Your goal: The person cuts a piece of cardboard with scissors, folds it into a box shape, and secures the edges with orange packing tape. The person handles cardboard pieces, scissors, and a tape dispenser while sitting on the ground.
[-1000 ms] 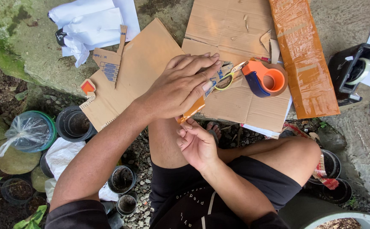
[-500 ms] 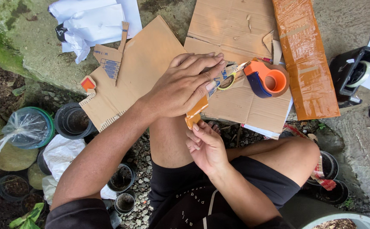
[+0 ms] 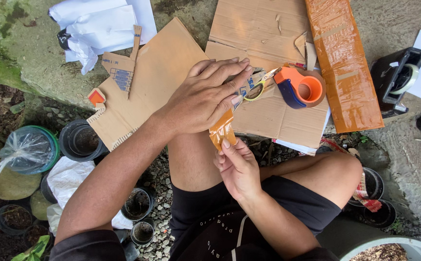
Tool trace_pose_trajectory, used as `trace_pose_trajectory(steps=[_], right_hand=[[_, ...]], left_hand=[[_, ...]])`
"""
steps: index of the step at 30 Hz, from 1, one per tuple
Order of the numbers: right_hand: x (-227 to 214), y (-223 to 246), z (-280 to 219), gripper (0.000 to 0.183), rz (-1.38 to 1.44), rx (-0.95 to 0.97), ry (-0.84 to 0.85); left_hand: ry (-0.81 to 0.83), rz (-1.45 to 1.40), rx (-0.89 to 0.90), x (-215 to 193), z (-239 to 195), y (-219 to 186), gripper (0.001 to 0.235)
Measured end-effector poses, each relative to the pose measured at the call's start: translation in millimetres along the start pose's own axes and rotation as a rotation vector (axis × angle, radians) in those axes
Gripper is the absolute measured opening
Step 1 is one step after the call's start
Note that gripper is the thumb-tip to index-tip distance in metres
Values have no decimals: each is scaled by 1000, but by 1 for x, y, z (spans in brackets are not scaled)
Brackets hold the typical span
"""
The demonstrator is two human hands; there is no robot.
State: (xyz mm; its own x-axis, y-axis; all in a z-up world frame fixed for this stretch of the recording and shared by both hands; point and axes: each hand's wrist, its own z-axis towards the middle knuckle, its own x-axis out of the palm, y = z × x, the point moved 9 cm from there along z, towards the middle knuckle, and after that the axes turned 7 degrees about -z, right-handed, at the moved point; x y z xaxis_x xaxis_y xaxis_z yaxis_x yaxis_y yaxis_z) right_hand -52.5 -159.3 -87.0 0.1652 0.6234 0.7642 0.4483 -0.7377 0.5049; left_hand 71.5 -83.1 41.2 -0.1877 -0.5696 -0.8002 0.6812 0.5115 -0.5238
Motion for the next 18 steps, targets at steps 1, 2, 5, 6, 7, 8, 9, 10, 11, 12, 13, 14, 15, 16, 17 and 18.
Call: trace_pose_trajectory(steps=[1,2,5,6,7,8,9,10,11,12,13,14,15,16,17,18], right_hand=[[-4,-1,0,7,-12,3,-27],[-7,-1,-3,7,-37,-12,-40],[-12,0,-10,8,-93,-59,-58],[-12,0,-11,9,-96,-75,-50],[-13,1,-12,10,-99,-91,-42],[-15,-3,-11,10,-81,-71,-50],[-17,-7,-11,9,-63,-51,-57],[-19,-11,-10,9,-46,-30,-66],[-20,-13,-7,9,-59,-39,-54],[-22,-15,-2,10,-73,-48,-42],[-24,-17,3,10,-87,-57,-29],[-26,-19,8,11,-108,-57,-21],[-29,-21,13,12,-129,-57,-13],[-31,-22,18,13,-151,-60,-2],[-34,-24,23,12,-160,-62,1],[-37,-25,25,11,-169,-64,1]], left_hand=[[5,22,-7,0,0,1,51],[8,43,-17,0,1,2,51],[5,30,-16,0,0,2,51],[2,13,-12,0,0,1,51],[0,11,-5,1,-1,0,51],[0,10,3,1,-1,-1,52],[0,9,10,0,-1,-2,52],[-2,14,8,0,-1,-3,52],[-4,19,7,-1,-2,-3,52],[-7,23,5,-1,-2,-4,52],[4,38,3,-1,-2,-4,56],[16,52,-1,-1,-4,-4,62],[28,66,-5,-2,-5,-5,67],[34,34,0,-4,-5,-6,83],[40,2,5,-6,-5,-7,98],[47,-33,10,-7,-5,-9,114]])
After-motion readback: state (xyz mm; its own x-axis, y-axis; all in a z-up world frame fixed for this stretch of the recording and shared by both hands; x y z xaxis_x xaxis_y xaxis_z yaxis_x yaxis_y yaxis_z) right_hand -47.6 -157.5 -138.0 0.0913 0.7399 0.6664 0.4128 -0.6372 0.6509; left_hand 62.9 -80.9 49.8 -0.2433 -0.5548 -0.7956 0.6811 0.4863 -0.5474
